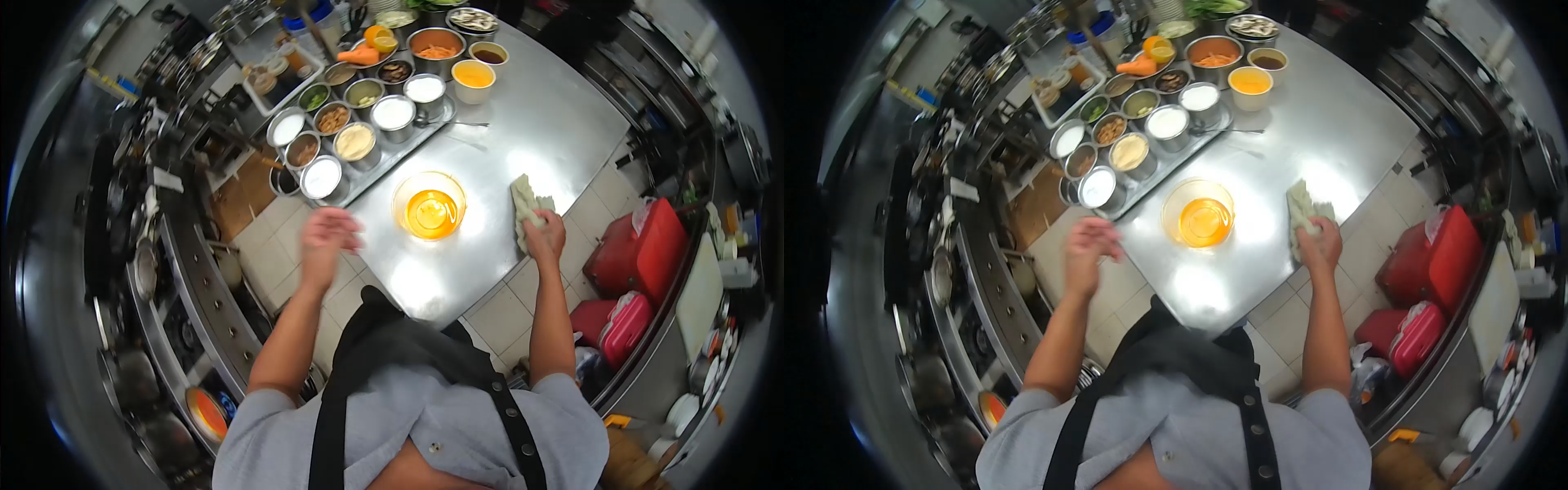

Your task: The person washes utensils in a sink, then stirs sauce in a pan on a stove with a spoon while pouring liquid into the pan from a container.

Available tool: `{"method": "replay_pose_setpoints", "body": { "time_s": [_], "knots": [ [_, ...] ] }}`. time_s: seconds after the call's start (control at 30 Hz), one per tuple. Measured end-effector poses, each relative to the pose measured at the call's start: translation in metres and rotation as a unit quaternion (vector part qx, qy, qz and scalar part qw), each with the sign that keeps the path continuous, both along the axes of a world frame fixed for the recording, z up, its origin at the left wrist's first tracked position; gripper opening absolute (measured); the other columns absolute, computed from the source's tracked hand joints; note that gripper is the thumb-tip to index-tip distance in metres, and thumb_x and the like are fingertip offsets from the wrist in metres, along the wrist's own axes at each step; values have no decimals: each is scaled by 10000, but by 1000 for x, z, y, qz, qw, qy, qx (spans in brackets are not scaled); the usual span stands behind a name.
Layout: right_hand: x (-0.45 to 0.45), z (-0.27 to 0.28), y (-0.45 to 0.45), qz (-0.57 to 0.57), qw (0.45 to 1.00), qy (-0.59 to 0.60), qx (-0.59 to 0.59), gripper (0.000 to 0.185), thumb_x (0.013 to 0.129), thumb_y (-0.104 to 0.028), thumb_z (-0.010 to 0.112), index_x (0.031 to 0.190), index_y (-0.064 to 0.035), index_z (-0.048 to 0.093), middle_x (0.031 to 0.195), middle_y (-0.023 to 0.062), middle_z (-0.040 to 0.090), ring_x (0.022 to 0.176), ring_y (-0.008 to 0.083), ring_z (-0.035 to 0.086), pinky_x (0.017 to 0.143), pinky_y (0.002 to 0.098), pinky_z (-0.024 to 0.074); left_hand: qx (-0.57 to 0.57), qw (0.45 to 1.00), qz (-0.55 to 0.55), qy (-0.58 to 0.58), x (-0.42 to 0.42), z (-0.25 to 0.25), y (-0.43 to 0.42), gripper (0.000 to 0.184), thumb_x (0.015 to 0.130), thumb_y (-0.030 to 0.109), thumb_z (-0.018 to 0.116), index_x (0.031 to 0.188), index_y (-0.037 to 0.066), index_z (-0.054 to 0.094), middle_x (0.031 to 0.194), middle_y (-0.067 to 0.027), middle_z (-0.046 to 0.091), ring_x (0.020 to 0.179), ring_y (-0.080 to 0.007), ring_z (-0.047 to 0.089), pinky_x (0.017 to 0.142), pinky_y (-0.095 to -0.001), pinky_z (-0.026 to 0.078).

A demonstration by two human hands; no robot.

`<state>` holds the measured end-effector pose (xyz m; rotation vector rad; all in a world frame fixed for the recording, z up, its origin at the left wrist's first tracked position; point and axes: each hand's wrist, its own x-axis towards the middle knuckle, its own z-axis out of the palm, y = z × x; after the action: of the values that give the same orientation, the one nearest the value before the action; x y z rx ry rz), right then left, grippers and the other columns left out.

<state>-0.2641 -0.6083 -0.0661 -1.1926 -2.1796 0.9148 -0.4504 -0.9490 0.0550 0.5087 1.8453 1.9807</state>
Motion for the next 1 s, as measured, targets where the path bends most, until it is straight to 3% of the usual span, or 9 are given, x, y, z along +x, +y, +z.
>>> {"method": "replay_pose_setpoints", "body": {
  "time_s": [0.13,0.17,0.27,0.43,0.53,0.6,0.7,0.9,1.0],
  "knots": [
    [46,39,-46,8,992,98,-80,238,678,-149,674,857,-7,605,871,96,599,796,211,567,762,305,449,-83,954,-288,-3,68,-25,59,271,801,52,550,1068,92,527,906,-27,598,719,-95,574,583,-228,474],
    [54,53,-62,29,985,135,-106,232,690,-142,683,847,5,598,857,85,596,782,186,559,757,297,446,-62,948,-293,111,79,-46,74,353,793,84,598,1135,89,510,929,-24,577,747,-86,548,637,-242,469],
    [63,83,-108,114,959,195,-169,209,753,-114,649,903,3,563,846,50,563,769,146,526,731,280,437,-20,946,-320,55,110,-51,107,432,779,129,644,1173,59,480,1006,-55,525,762,-128,554,692,-291,484],
    [50,65,-73,143,962,176,-152,189,833,-122,570,965,4,522,875,54,523,778,142,491,721,282,433,14,938,-302,168,114,-54,110,231,740,37,528,959,12,596,862,-100,619,818,-210,617,701,-329,486],
    [21,87,-54,61,995,73,2,346,828,-249,629,1042,17,573,984,109,593,863,194,545,787,296,448,15,970,-224,90,113,-21,56,328,741,29,512,1064,31,568,897,-71,625,761,-185,578,696,-292,472],
    [1,80,-25,176,979,81,59,447,857,-326,616,1151,5,551,1095,125,597,930,212,563,812,313,454,8,992,-117,41,113,-15,1,330,749,33,514,1077,29,554,898,-65,623,769,-160,579,690,-279,473],
    [-31,109,-40,180,956,68,220,381,832,-178,626,1162,4,567,1074,192,615,974,311,597,834,391,486,-45,997,48,33,110,-37,-73,346,764,50,537,1108,14,531,910,-53,618,769,-118,576,682,-255,480],
    [-64,165,-141,261,927,214,163,355,788,-262,704,978,28,629,967,191,634,898,298,609,816,390,488,-35,914,405,-14,178,-31,-288,328,790,32,550,1118,19,533,938,-58,628,787,-104,596,679,-258,492],
    [-77,147,-185,402,900,152,78,348,877,-218,581,1129,20,554,1002,128,612,841,200,574,730,296,471,-60,821,566,45,227,1,-380,302,808,56,569,1108,32,545,935,-51,635,782,-100,601,655,-250,485]
  ]
}}
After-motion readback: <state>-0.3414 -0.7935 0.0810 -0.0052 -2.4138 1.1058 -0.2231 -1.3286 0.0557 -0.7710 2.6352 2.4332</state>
